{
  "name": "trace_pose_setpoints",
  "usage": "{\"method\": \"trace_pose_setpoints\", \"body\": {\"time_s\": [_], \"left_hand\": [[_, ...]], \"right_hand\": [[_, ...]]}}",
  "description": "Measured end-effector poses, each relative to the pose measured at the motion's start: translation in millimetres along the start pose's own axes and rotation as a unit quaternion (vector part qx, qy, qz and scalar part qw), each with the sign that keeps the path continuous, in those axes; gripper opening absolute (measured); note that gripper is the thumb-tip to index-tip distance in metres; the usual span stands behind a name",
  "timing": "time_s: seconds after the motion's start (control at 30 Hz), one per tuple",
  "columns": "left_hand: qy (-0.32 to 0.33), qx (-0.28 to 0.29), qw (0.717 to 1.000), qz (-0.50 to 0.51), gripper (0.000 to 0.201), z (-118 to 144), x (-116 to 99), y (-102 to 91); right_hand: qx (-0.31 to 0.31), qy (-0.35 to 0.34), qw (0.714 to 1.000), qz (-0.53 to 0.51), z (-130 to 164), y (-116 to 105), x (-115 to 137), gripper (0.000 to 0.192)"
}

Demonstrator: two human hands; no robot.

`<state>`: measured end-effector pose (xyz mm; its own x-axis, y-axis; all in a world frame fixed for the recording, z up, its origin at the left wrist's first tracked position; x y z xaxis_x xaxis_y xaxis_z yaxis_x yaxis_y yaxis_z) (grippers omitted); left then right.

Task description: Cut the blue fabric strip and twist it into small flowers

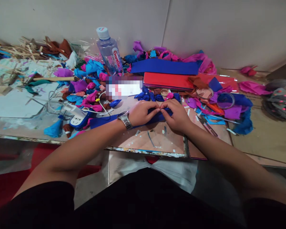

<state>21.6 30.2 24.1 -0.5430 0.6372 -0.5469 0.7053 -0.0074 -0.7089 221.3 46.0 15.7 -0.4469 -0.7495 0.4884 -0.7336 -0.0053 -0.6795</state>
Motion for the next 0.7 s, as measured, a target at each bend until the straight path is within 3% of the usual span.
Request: {"method": "trace_pose_setpoints", "body": {"time_s": [0.47, 0.7], "left_hand": [[0.031, -0.001, 0.998, -0.057, 0.037, 0.2, 3.7, 4.4], [-0.013, 0.021, 0.999, -0.047, 0.036, 0.2, 8.1, 3.6]], "right_hand": [[-0.012, 0.084, 0.993, -0.087, 2.6, 6.8, -7.9, 0.008], [-0.027, 0.038, 0.998, -0.043, 1.1, 2.1, -8.4, 0.003]]}}
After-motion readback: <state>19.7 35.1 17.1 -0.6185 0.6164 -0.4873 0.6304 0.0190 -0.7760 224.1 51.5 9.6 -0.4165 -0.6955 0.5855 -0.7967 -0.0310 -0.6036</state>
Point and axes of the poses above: each hand's wrist, its own z-axis away from the middle knuckle, its own y-axis out of the palm, x = y × z, the point moved 3 cm from there along -z, towards the middle knuckle, and after that the axes turned 2 degrees about -x, right-handed, at the moved point
